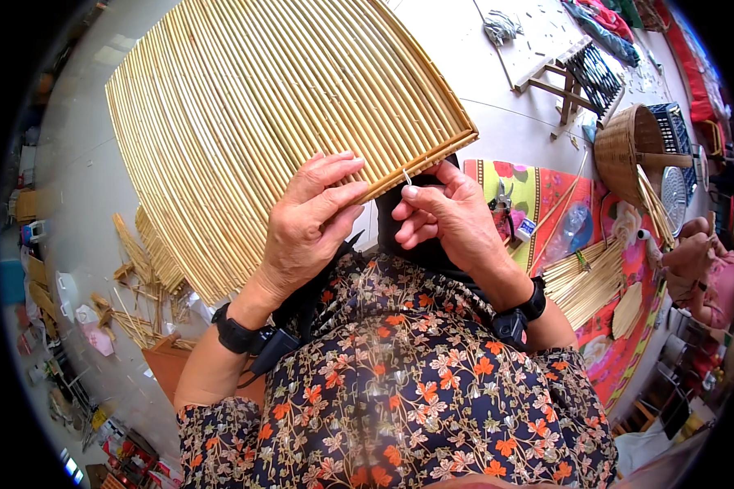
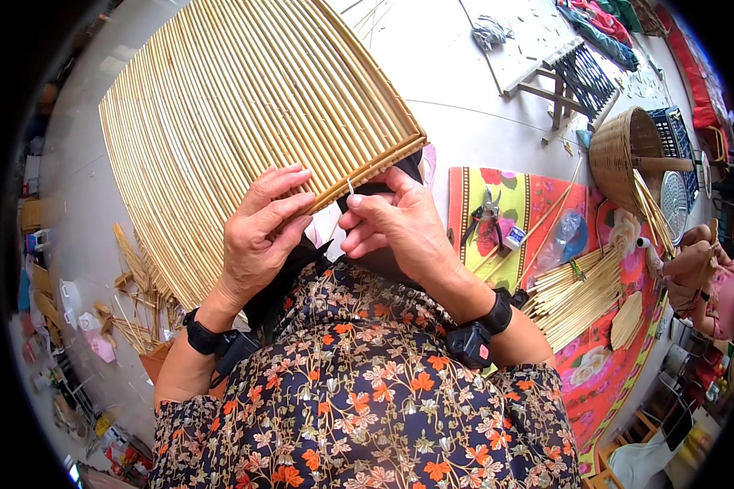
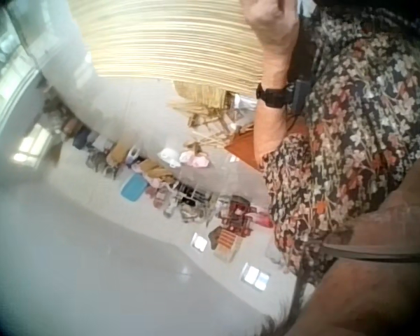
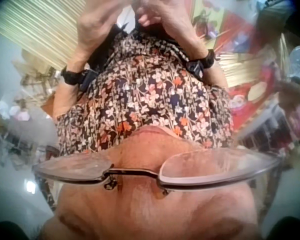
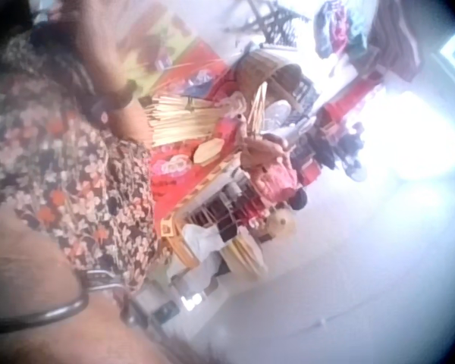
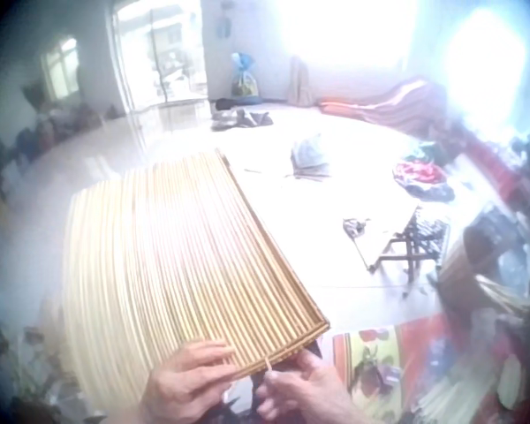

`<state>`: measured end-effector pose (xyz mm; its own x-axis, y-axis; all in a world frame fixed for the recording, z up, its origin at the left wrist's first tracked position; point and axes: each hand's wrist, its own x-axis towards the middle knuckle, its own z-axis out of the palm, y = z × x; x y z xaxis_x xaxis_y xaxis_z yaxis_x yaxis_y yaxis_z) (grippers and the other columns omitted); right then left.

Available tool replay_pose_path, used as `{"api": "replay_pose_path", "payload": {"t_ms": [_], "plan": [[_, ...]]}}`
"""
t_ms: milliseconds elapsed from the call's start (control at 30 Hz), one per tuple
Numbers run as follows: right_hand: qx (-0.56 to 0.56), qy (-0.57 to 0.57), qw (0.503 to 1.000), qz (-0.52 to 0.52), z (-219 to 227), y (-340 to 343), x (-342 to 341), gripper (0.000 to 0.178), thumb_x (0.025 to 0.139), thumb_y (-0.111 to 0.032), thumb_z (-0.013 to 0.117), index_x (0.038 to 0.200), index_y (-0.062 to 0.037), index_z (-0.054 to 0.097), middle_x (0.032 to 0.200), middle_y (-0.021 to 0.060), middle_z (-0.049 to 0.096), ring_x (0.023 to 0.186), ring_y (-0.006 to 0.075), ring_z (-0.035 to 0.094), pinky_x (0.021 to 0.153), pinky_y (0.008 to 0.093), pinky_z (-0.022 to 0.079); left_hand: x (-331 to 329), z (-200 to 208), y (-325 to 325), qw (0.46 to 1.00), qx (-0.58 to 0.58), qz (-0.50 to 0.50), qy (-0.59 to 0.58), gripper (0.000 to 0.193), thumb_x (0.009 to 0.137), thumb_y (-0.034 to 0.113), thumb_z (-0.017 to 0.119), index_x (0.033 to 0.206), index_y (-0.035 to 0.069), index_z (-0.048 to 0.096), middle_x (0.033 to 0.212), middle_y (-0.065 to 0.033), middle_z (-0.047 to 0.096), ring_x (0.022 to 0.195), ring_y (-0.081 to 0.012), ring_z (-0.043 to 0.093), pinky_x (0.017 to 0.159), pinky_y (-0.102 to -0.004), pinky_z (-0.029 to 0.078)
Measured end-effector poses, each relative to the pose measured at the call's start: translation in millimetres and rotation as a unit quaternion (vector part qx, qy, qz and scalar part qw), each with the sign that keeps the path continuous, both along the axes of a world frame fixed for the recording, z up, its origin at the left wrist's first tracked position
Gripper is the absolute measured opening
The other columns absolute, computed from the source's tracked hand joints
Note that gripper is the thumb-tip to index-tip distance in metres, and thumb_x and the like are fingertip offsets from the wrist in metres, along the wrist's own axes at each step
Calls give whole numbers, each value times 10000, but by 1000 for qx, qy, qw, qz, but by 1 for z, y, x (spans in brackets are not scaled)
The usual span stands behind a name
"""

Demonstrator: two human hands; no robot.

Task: The person constructs a bamboo mat by aligning bamboo sticks and threading a cord through them to bind them together, using pliers to trim or adjust the edges.

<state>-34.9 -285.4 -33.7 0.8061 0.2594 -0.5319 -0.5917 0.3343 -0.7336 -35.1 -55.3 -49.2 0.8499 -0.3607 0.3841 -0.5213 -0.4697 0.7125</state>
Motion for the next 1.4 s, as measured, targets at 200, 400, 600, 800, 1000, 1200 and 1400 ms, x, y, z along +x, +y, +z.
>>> {"api": "replay_pose_path", "payload": {"t_ms": [200,400,600,800,1000,1200,1400], "plan": [[-139,-17,987,73,-8,-15,-7,221,983,-150,685,1126,18,686,753,68,710,521,100,633,473,207,502,-1,0,-1,1000,3,-4,-10,270,836,-24,762,1101,25,753,1272,-131,702,1280,-319,631,1155,-475,436],[-154,-36,984,85,-1,3,-8,244,996,-178,683,1156,7,691,712,46,687,484,88,595,435,216,472,1,0,-2,1000,-18,-14,0,264,845,-15,763,1106,21,754,1265,-130,706,1282,-322,629,1152,-472,440],[-156,-36,985,69,-7,-4,-8,152,1010,-136,642,1065,-11,708,686,16,659,474,70,566,430,200,443,1,0,-2,1000,-24,-13,11,280,863,-33,733,1135,30,760,1277,-124,705,1289,-322,623,1153,-470,438],[-257,-112,957,72,-3,-11,-11,205,999,-137,659,1156,-9,691,673,-9,631,471,52,532,425,204,418,-2,-6,0,1000,-12,-16,-14,322,832,-62,715,1134,42,762,1281,-125,699,1292,-332,620,1168,-500,418],[-127,-31,988,81,-5,8,-13,228,1012,-184,662,1173,-25,686,703,-5,640,483,79,575,455,213,468,-1,-5,-3,999,8,-17,-42,339,806,-63,733,1128,44,743,1246,-131,693,1261,-328,634,1140,-497,457],[-363,-250,895,70,-1,-16,-20,127,951,-132,719,1012,-23,742,729,16,613,624,90,568,540,245,443,-4,-6,1,999,6,-18,-28,326,835,-61,717,1142,42,756,1287,-123,695,1295,-332,617,1172,-507,416],[-486,-533,692,-6,20,-21,2,147,818,-3,787,951,-44,738,929,68,597,725,189,588,619,306,481,-5,-5,2,999,2,-23,-26,331,835,-67,713,1144,44,757,1291,-125,694,1295,-337,617,1174,-506,415]]}}
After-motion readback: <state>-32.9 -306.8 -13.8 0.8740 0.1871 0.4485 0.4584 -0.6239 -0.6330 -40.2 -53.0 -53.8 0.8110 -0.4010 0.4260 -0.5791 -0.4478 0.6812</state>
